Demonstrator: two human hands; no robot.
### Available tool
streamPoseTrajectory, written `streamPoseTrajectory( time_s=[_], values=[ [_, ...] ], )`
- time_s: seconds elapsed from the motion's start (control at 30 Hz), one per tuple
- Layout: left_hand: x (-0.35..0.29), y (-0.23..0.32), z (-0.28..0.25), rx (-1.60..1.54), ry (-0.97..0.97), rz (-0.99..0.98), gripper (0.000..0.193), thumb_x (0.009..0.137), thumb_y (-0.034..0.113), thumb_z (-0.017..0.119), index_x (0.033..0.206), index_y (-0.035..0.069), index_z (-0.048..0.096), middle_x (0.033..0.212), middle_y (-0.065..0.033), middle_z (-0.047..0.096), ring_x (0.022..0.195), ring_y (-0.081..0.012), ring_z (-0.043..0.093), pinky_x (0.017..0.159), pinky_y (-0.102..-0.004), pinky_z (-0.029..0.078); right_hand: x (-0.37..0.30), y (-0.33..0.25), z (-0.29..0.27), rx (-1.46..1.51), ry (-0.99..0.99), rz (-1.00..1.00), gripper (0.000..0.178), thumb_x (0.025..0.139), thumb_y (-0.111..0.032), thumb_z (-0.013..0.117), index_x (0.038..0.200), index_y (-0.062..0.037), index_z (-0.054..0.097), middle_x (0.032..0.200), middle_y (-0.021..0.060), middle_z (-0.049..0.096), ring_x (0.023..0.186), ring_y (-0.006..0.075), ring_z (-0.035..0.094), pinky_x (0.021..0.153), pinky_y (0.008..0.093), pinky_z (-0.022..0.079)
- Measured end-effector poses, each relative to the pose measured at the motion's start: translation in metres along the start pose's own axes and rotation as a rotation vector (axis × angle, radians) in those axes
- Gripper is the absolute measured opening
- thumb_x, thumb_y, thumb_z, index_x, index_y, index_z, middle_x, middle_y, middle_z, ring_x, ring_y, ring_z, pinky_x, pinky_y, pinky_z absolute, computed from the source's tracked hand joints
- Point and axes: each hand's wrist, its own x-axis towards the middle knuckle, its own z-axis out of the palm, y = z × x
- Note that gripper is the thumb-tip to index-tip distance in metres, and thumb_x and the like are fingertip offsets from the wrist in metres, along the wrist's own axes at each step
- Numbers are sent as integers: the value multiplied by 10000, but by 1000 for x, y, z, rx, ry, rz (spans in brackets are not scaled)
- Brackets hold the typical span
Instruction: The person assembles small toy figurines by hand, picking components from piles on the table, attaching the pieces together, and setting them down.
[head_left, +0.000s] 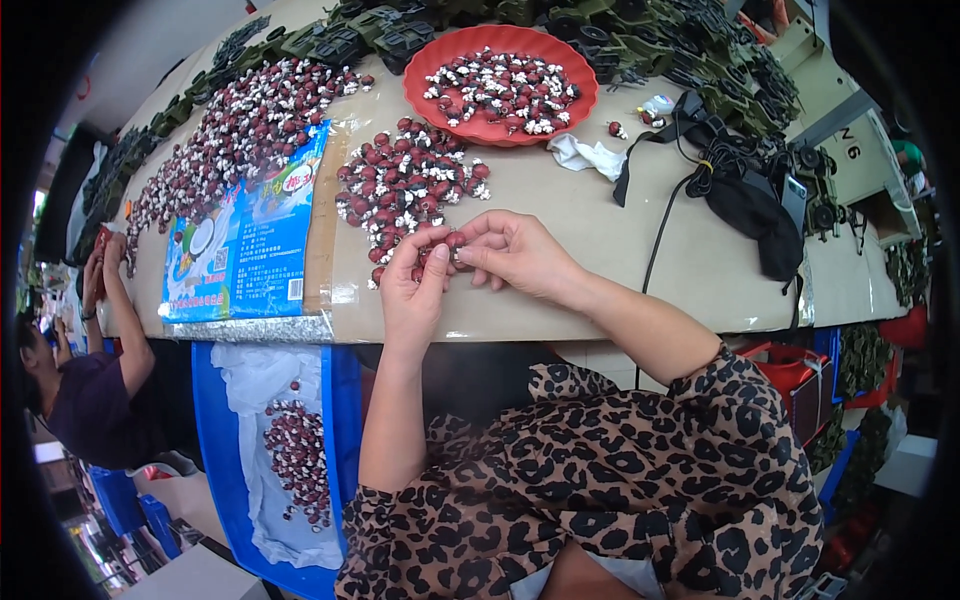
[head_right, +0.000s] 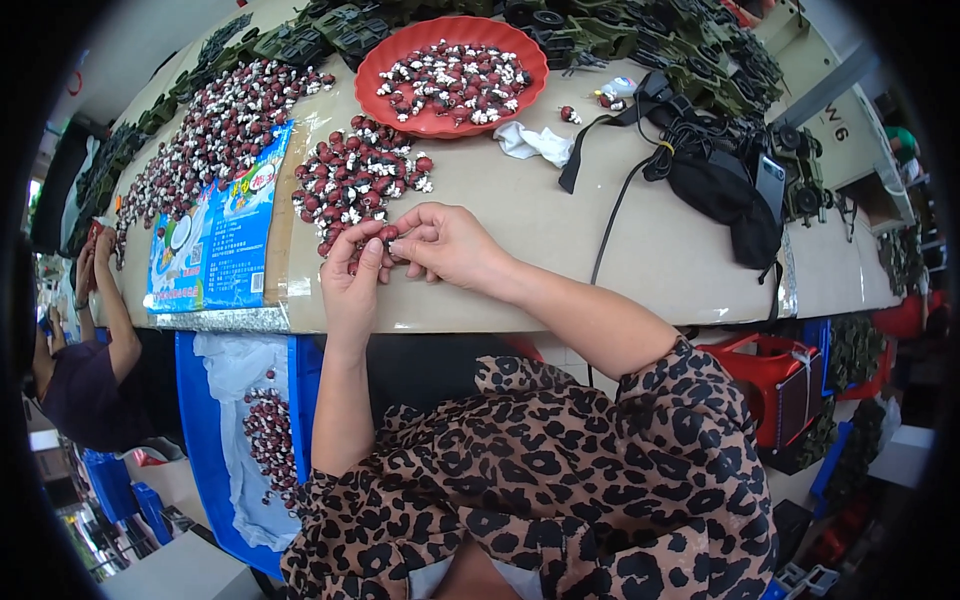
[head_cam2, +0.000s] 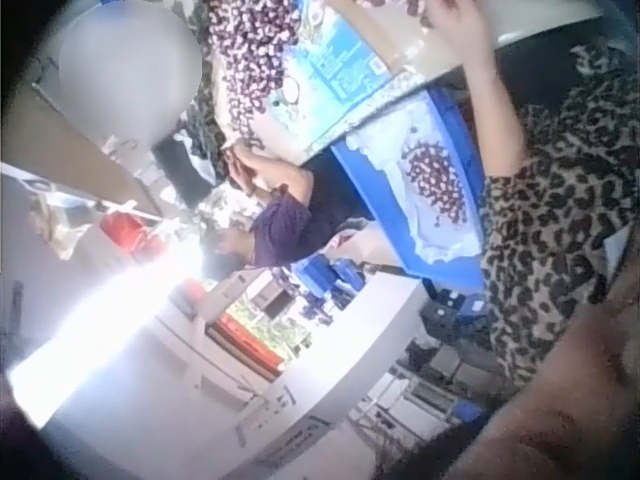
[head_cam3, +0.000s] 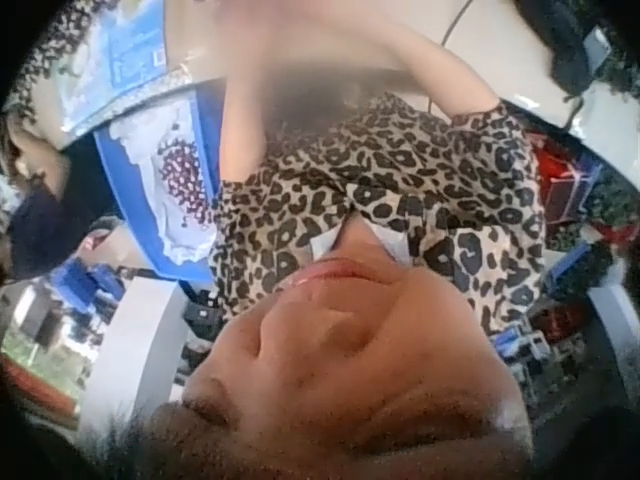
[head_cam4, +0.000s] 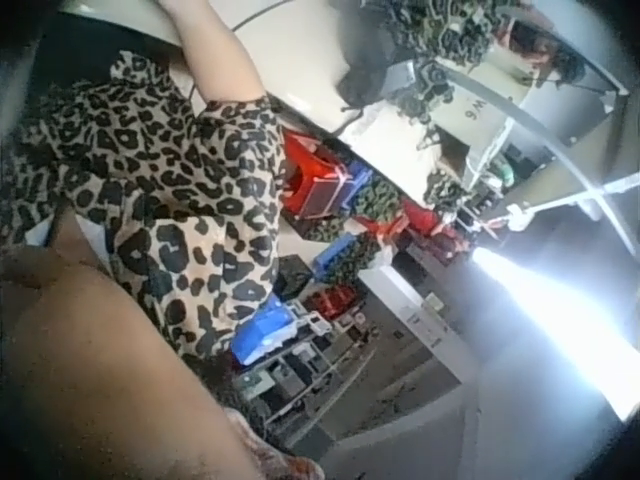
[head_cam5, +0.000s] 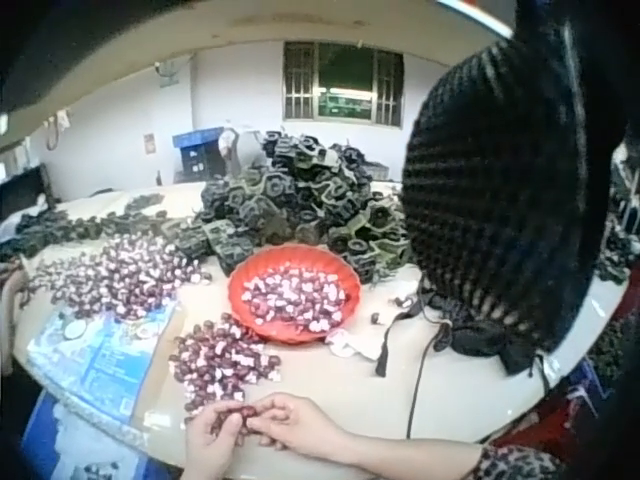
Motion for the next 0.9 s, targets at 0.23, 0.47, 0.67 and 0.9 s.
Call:
streamPoseTrajectory(
  time_s=[0.23, 0.47, 0.67, 0.9],
  values=[
    [-1, 3, -3, -12, -22, -16, 164, 848, 80, 502, 997, 21, 536, 850, -8, 558, 660, -31, 484, 551, -146, 371, -1, -2, 0, 7, 13, 22, 206, 817, -107, 550, 973, 6, 480, 799, 54, 595, 619, 74, 552, 483, 170, 413],
    [-1, 4, 0, -3, -4, 25, 143, 839, 58, 503, 966, 9, 545, 752, -5, 546, 618, -37, 458, 541, -162, 369, -1, -2, 1, -22, 15, 6, 215, 815, -119, 551, 984, -5, 481, 794, 40, 590, 607, 69, 553, 462, 172, 407],
    [-1, 4, 0, -5, -1, 3, 147, 843, 71, 503, 969, 10, 547, 803, -11, 564, 649, -38, 474, 550, -162, 375, -1, -1, 1, -12, 22, 13, 206, 809, -116, 560, 965, -2, 488, 780, 46, 601, 601, 69, 551, 461, 172, 404],
    [-1, 8, 2, -90, -2, -15, 156, 843, 75, 505, 977, 10, 551, 808, -11, 566, 653, -38, 476, 551, -164, 375, -1, -3, 1, -18, 20, 18, 197, 807, -122, 568, 947, -6, 493, 773, 46, 604, 584, 67, 543, 452, 171, 400]
  ],
)
